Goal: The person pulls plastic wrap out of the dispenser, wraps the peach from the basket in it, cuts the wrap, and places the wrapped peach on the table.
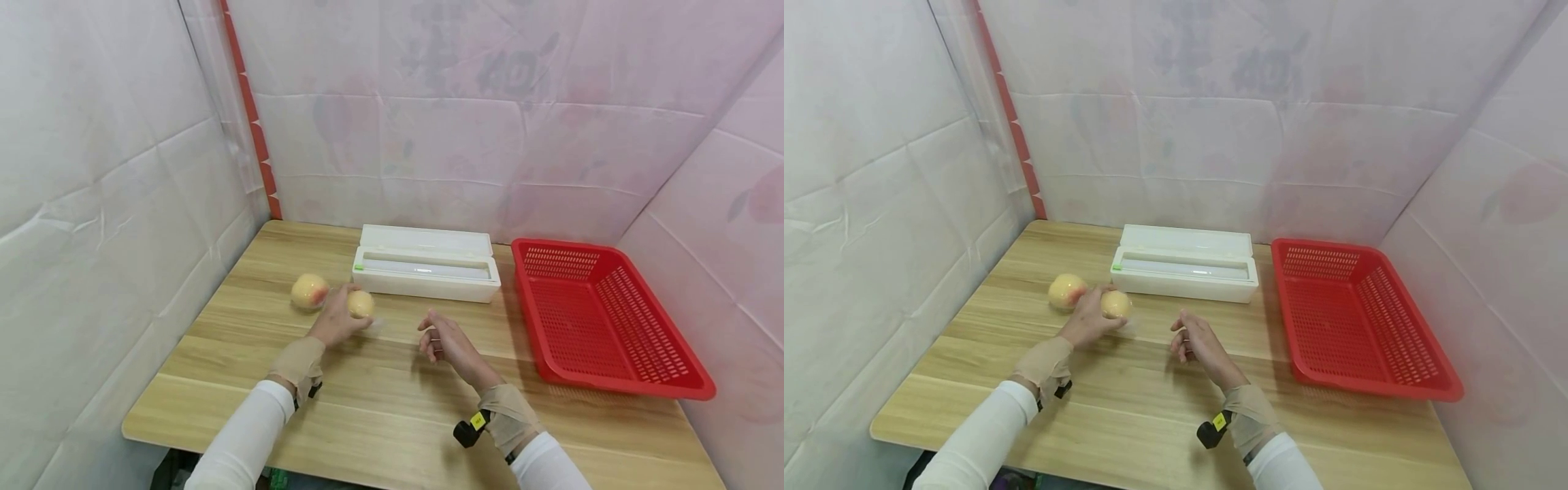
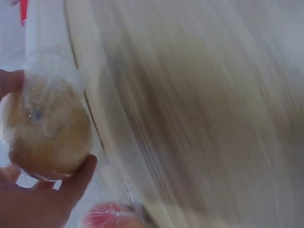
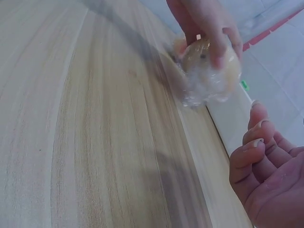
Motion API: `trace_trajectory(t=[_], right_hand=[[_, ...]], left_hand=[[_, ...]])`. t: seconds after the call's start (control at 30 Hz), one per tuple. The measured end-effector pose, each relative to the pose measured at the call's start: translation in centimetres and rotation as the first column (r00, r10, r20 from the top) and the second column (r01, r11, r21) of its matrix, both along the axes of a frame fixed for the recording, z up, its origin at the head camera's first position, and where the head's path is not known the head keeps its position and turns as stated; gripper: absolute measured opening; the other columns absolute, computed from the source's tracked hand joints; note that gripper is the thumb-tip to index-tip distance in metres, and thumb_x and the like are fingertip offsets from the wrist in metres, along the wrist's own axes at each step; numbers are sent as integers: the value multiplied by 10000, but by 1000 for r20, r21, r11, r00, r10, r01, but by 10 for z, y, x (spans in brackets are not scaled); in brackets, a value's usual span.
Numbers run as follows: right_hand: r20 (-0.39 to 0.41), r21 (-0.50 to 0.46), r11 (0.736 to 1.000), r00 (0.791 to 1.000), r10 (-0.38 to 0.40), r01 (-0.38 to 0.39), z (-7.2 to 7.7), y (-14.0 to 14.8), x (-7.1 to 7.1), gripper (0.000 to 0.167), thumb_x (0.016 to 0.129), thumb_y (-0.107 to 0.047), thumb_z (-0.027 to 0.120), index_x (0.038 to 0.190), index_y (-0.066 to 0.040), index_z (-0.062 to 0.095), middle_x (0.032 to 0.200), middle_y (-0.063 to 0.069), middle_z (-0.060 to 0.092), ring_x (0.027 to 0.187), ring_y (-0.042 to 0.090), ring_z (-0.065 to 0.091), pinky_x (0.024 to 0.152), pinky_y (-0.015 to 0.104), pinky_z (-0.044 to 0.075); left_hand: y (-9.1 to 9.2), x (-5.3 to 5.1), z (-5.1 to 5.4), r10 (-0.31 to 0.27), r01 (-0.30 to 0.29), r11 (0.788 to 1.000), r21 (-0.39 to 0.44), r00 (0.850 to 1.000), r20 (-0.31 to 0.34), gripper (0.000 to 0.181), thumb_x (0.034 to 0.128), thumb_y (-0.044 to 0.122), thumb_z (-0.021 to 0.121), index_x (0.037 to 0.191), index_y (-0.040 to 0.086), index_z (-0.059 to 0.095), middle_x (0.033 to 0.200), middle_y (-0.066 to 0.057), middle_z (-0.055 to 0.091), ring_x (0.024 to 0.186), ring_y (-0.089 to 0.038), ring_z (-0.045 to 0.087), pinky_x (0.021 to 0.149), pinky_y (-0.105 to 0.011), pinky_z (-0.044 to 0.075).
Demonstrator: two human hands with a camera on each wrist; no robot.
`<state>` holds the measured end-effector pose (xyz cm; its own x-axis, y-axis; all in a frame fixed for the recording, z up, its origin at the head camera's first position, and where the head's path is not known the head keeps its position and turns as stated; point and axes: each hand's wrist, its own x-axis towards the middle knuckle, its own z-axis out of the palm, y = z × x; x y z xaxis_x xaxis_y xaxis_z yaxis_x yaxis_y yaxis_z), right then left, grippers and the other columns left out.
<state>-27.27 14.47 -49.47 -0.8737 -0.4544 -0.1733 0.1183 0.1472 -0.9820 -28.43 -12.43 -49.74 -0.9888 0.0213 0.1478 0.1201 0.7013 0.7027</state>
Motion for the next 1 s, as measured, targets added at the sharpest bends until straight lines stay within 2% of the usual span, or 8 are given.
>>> trace_trajectory(t=[0.13,0.23,0.37,0.53,0.83,1.0], right_hand=[[-5,-4,1000,1000,15,-15,0,2,0,672,1047,-556,273,1210,73,447,740,49,587,552,139,484,539,273,443],[-6,-2,1000,1000,18,-18,0,2,0,645,1062,-522,263,1210,80,440,735,45,588,550,140,483,537,270,437],[-6,10,1000,1000,17,-17,0,4,0,604,1080,-472,243,1207,87,433,733,45,588,549,144,483,536,271,427],[0,30,1000,1000,7,-7,-1,7,0,608,1075,-486,253,1210,76,439,742,44,593,552,144,489,531,268,422],[-1,34,999,1000,-5,5,-2,11,1,593,1071,-486,285,1201,69,451,736,45,590,554,143,488,525,257,417],[-29,70,995,998,-64,66,4,15,1,544,1080,-425,317,1201,82,472,788,112,613,592,166,528,544,289,470]], left_hand=[[0,1,-3,-3,3,989,-149,1000,4,749,757,306,836,1364,51,478,1269,-218,533,1194,-377,473,964,-503,467],[0,1,-5,6,-2,978,-207,1000,20,788,779,339,816,1403,34,443,1312,-257,501,1256,-426,431,982,-532,469],[0,1,-5,16,-9,980,-201,999,33,841,776,331,818,1454,54,405,1349,-281,470,1296,-447,403,984,-549,477],[-1,5,-7,-17,22,981,-192,999,30,850,765,272,842,1472,85,408,1404,-238,445,1332,-441,387,1054,-562,436],[-2,6,-11,-65,58,977,-206,998,-25,883,754,300,866,1472,77,402,1417,-223,450,1353,-427,382,1137,-565,351],[-5,7,-10,-91,80,976,-201,995,-51,886,774,381,837,1479,76,395,1420,-225,454,1411,-454,316,1171,-593,286]])
